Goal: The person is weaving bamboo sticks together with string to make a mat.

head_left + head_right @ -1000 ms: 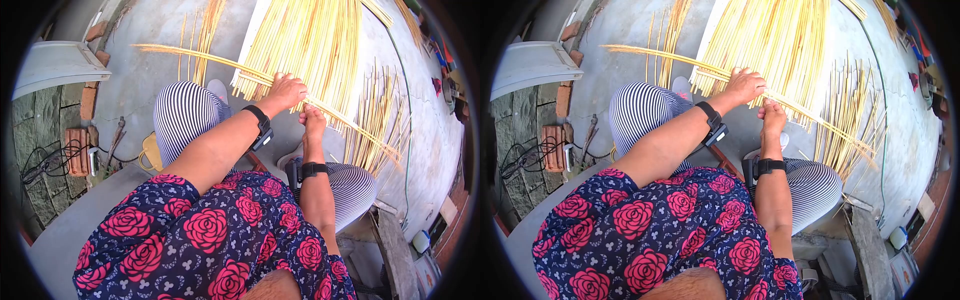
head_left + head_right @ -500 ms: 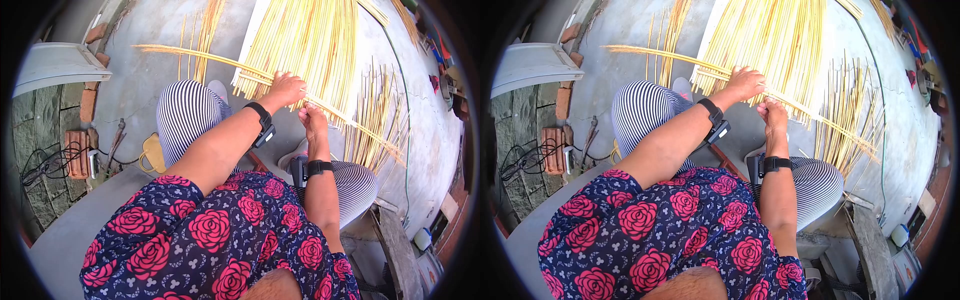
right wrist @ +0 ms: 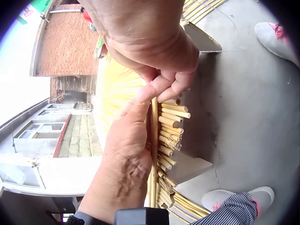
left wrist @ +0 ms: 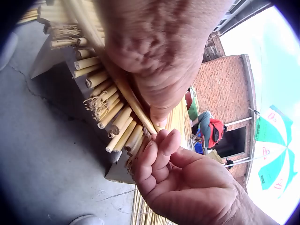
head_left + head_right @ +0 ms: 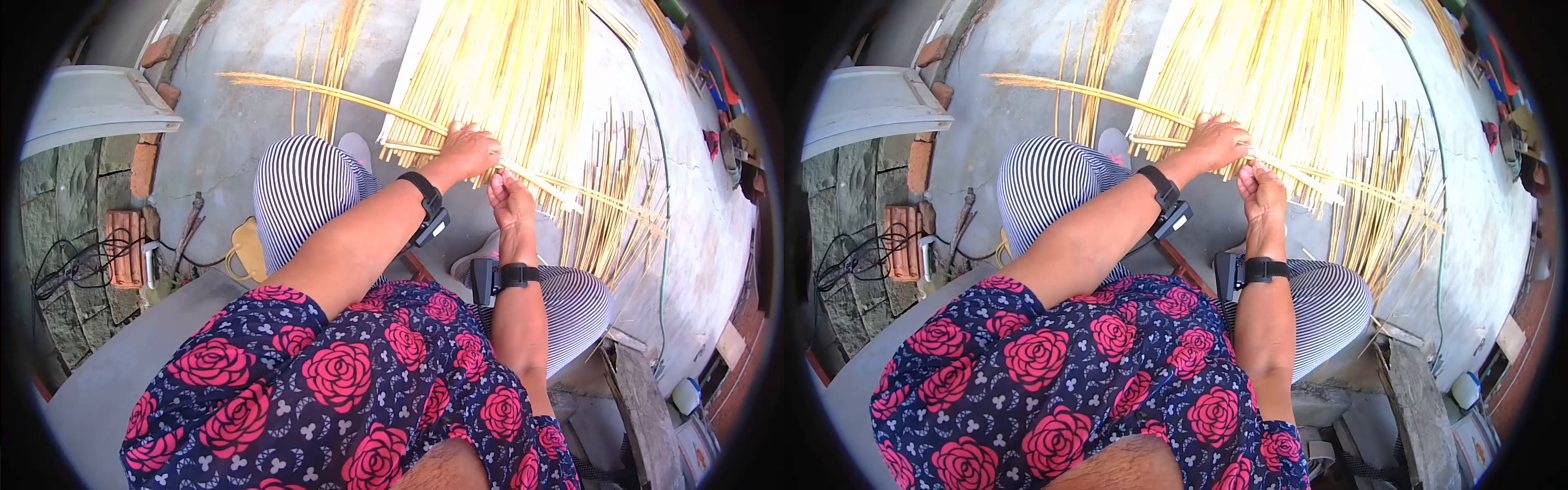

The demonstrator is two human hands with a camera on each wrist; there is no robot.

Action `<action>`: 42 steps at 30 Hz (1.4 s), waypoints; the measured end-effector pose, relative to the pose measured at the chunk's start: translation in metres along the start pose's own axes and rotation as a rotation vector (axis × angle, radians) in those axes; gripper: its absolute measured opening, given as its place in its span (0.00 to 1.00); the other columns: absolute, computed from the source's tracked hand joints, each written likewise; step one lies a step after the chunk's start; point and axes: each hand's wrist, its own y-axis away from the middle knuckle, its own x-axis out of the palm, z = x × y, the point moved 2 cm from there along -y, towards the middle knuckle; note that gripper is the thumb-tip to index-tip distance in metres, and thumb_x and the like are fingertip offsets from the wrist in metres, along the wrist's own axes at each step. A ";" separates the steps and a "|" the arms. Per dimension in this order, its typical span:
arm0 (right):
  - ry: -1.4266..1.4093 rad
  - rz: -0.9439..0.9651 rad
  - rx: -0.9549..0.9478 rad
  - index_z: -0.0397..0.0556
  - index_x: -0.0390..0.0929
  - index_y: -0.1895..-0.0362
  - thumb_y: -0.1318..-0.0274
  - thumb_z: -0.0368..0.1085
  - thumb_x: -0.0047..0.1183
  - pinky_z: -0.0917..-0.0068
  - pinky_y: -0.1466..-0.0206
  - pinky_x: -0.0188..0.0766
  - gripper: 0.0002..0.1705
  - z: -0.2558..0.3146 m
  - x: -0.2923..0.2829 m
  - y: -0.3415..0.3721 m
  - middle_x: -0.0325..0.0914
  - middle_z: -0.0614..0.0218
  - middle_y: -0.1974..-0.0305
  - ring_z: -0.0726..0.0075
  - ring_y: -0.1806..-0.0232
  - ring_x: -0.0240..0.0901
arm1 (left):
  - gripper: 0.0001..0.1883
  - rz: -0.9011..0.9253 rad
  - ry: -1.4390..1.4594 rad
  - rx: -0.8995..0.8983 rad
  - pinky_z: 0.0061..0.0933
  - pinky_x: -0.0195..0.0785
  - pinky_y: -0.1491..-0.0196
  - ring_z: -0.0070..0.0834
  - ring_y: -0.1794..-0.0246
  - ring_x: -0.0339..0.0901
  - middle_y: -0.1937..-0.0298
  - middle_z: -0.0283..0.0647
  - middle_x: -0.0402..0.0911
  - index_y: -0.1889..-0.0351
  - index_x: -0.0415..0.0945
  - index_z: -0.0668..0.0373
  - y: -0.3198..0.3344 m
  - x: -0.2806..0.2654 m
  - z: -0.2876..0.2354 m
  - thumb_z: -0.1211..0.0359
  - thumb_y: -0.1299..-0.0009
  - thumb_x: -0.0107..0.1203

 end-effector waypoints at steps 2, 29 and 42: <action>0.006 -0.005 0.002 0.48 0.75 0.61 0.39 0.32 0.47 0.78 0.68 0.78 0.05 0.003 0.002 -0.002 0.78 0.70 0.71 0.77 0.73 0.77 | 0.13 -0.001 0.001 0.004 0.44 0.48 0.44 0.32 0.49 0.69 0.57 0.28 0.80 0.62 0.82 0.43 0.001 -0.001 -0.001 0.53 0.38 0.51; 0.490 0.002 -0.022 0.43 0.73 0.57 0.46 0.30 0.48 0.89 0.85 0.55 0.11 0.022 -0.013 0.013 0.80 0.66 0.72 0.81 0.78 0.74 | 0.11 0.014 -0.029 0.075 0.44 0.49 0.46 0.31 0.51 0.69 0.58 0.28 0.79 0.62 0.80 0.42 0.001 0.003 0.003 0.55 0.39 0.53; 1.175 0.213 0.059 0.41 0.78 0.67 0.49 0.27 0.56 0.84 0.75 0.68 0.04 0.087 -0.071 0.178 0.78 0.70 0.73 0.81 0.78 0.70 | 0.12 0.091 -0.027 0.035 0.48 0.45 0.39 0.34 0.43 0.67 0.54 0.28 0.78 0.58 0.79 0.39 -0.001 0.006 0.008 0.52 0.37 0.53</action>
